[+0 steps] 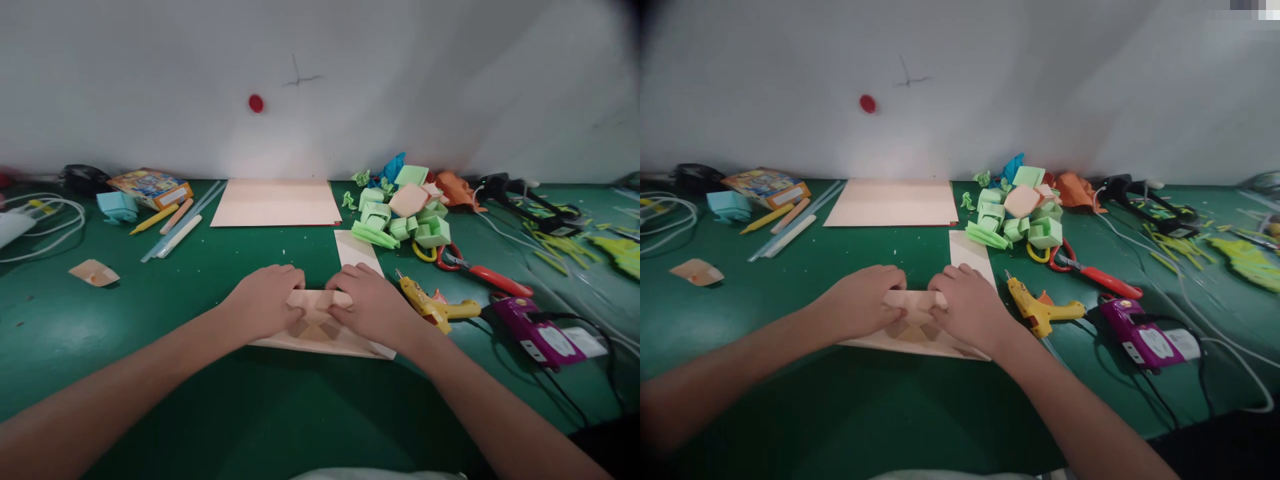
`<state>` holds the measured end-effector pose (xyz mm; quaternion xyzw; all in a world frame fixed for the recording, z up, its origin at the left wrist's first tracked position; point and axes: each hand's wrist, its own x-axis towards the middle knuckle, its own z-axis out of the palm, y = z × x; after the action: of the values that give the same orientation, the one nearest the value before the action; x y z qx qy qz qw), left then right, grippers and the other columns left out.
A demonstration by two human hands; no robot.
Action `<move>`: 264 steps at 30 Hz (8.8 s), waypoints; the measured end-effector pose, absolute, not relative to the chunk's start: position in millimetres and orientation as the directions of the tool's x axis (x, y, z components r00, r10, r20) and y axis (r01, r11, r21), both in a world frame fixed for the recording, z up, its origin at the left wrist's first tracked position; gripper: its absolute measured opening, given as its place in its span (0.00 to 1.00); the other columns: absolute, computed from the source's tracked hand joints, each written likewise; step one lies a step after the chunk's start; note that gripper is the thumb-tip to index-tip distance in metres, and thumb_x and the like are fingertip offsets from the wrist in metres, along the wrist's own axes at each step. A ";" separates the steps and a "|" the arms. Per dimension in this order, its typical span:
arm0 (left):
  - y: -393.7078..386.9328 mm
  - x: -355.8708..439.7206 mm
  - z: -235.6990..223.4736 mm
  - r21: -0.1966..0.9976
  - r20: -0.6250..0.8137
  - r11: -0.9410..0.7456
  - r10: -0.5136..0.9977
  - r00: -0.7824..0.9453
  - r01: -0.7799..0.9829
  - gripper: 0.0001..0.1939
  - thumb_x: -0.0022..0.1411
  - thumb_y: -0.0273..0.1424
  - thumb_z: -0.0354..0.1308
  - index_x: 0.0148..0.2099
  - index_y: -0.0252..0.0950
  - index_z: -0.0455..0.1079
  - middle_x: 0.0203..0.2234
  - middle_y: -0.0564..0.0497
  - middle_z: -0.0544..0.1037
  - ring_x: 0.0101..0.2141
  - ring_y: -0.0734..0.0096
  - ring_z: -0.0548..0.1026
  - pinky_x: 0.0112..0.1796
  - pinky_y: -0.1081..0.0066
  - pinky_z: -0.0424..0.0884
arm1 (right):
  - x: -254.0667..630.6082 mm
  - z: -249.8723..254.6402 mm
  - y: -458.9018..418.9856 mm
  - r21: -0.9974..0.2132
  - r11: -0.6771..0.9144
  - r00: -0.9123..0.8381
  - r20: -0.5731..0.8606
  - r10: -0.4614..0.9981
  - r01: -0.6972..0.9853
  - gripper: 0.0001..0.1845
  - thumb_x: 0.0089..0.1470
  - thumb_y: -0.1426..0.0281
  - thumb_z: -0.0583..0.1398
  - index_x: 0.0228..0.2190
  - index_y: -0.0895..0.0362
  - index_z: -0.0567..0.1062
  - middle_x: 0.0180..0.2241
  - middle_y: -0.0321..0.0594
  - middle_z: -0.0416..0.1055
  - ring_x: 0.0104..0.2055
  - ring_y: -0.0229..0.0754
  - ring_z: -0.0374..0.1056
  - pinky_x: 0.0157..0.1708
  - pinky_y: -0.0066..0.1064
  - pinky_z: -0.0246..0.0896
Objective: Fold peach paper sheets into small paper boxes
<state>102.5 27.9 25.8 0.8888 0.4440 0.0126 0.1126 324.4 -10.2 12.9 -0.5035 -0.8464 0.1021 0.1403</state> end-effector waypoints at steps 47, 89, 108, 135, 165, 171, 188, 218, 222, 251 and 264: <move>-48.9 -20.3 -12.3 0.121 0.127 -0.756 0.655 0.745 0.644 0.30 0.71 0.39 0.54 0.72 0.56 0.56 0.65 0.58 0.69 0.60 0.58 0.74 0.61 0.55 0.69 | 394.0 -17.6 -106.2 -0.325 0.629 -0.607 0.180 0.774 0.706 0.29 0.57 0.81 0.52 0.57 0.53 0.75 0.65 0.38 0.66 0.69 0.43 0.59 0.68 0.45 0.57; 46.6 95.2 48.9 0.951 -0.159 0.094 0.966 0.203 0.294 0.16 0.51 0.39 0.69 0.41 0.39 0.77 0.36 0.48 0.84 0.35 0.59 0.82 0.32 0.65 0.76 | 332.7 18.6 -13.2 -0.862 0.188 -0.113 0.153 0.982 0.470 0.11 0.61 0.61 0.59 0.33 0.55 0.77 0.28 0.35 0.72 0.30 0.39 0.64 0.30 0.30 0.59; 44.4 118.9 57.6 0.688 0.105 -0.237 0.968 0.230 0.685 0.10 0.57 0.39 0.60 0.35 0.41 0.64 0.26 0.56 0.74 0.27 0.69 0.71 0.25 0.70 0.59 | 335.2 22.7 -16.9 -0.791 0.348 -0.091 0.352 0.932 0.503 0.11 0.60 0.68 0.58 0.39 0.53 0.80 0.38 0.40 0.79 0.36 0.42 0.73 0.32 0.30 0.67; 50.1 121.7 47.8 0.820 0.060 -0.169 0.976 0.211 0.547 0.11 0.53 0.40 0.62 0.30 0.38 0.72 0.25 0.54 0.77 0.26 0.69 0.73 0.24 0.72 0.63 | 339.2 24.6 -20.9 -0.866 0.264 -0.039 0.274 0.961 0.424 0.09 0.62 0.63 0.58 0.38 0.53 0.77 0.33 0.36 0.75 0.32 0.40 0.67 0.32 0.31 0.62; 39.6 121.3 62.5 0.660 0.155 -0.336 0.936 0.316 0.671 0.11 0.57 0.38 0.60 0.28 0.39 0.65 0.21 0.58 0.68 0.24 0.74 0.63 0.23 0.72 0.55 | 331.7 25.0 -24.2 -0.837 0.352 -0.206 0.290 0.934 0.418 0.07 0.58 0.70 0.62 0.36 0.52 0.82 0.37 0.38 0.79 0.36 0.38 0.73 0.31 0.28 0.64; 24.4 126.4 71.6 0.598 0.106 -0.402 0.897 0.428 0.694 0.14 0.61 0.37 0.57 0.26 0.39 0.61 0.19 0.58 0.62 0.22 0.75 0.59 0.22 0.71 0.50 | 327.0 18.8 -24.2 -0.885 0.227 -0.132 0.188 0.973 0.407 0.05 0.53 0.69 0.65 0.34 0.53 0.75 0.31 0.34 0.76 0.30 0.37 0.69 0.29 0.29 0.63; 15.5 127.9 74.3 0.593 0.007 -0.486 0.800 0.600 0.642 0.13 0.64 0.33 0.57 0.49 0.51 0.77 0.38 0.60 0.83 0.34 0.70 0.78 0.30 0.74 0.65 | 326.5 12.4 -21.2 -0.939 0.074 -0.122 0.034 0.992 0.336 0.14 0.51 0.62 0.67 0.37 0.53 0.71 0.31 0.33 0.73 0.32 0.40 0.68 0.32 0.32 0.63; 24.3 115.7 60.0 0.624 -0.053 -0.308 0.900 0.432 0.718 0.21 0.59 0.41 0.62 0.55 0.46 0.73 0.35 0.53 0.82 0.30 0.65 0.79 0.26 0.71 0.69 | 338.0 19.8 -18.8 -0.758 0.083 -0.025 0.087 0.996 0.648 0.06 0.53 0.68 0.61 0.29 0.55 0.80 0.25 0.35 0.76 0.26 0.40 0.67 0.26 0.30 0.55; 33.2 99.1 48.4 0.801 -0.170 -0.138 0.880 0.443 0.583 0.19 0.57 0.41 0.65 0.49 0.41 0.75 0.39 0.49 0.84 0.40 0.60 0.82 0.38 0.67 0.77 | 342.2 22.4 -14.7 -0.720 0.027 0.054 0.089 0.995 0.693 0.08 0.53 0.66 0.61 0.26 0.55 0.78 0.25 0.36 0.76 0.28 0.41 0.69 0.27 0.31 0.55; 4.1 122.3 41.7 0.360 0.086 -0.645 0.742 0.665 0.674 0.17 0.71 0.43 0.52 0.41 0.47 0.82 0.40 0.53 0.83 0.42 0.64 0.79 0.39 0.68 0.70 | 332.3 18.0 -17.3 -0.774 0.130 -0.172 0.028 0.985 0.620 0.07 0.54 0.71 0.60 0.28 0.55 0.79 0.27 0.35 0.75 0.31 0.40 0.67 0.29 0.29 0.55; -2.3 125.5 41.5 0.418 0.208 -0.560 0.826 0.524 0.715 0.13 0.68 0.33 0.50 0.48 0.41 0.74 0.40 0.49 0.78 0.40 0.64 0.76 0.35 0.68 0.68 | 335.2 14.9 -15.8 -0.766 0.111 -0.151 0.019 0.988 0.633 0.05 0.54 0.68 0.62 0.29 0.54 0.78 0.27 0.35 0.73 0.29 0.40 0.66 0.27 0.30 0.53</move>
<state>125.5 -2.3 41.5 0.8615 0.4472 0.1945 0.1416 335.2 -15.8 14.9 -0.5876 -0.6900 0.3148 0.2819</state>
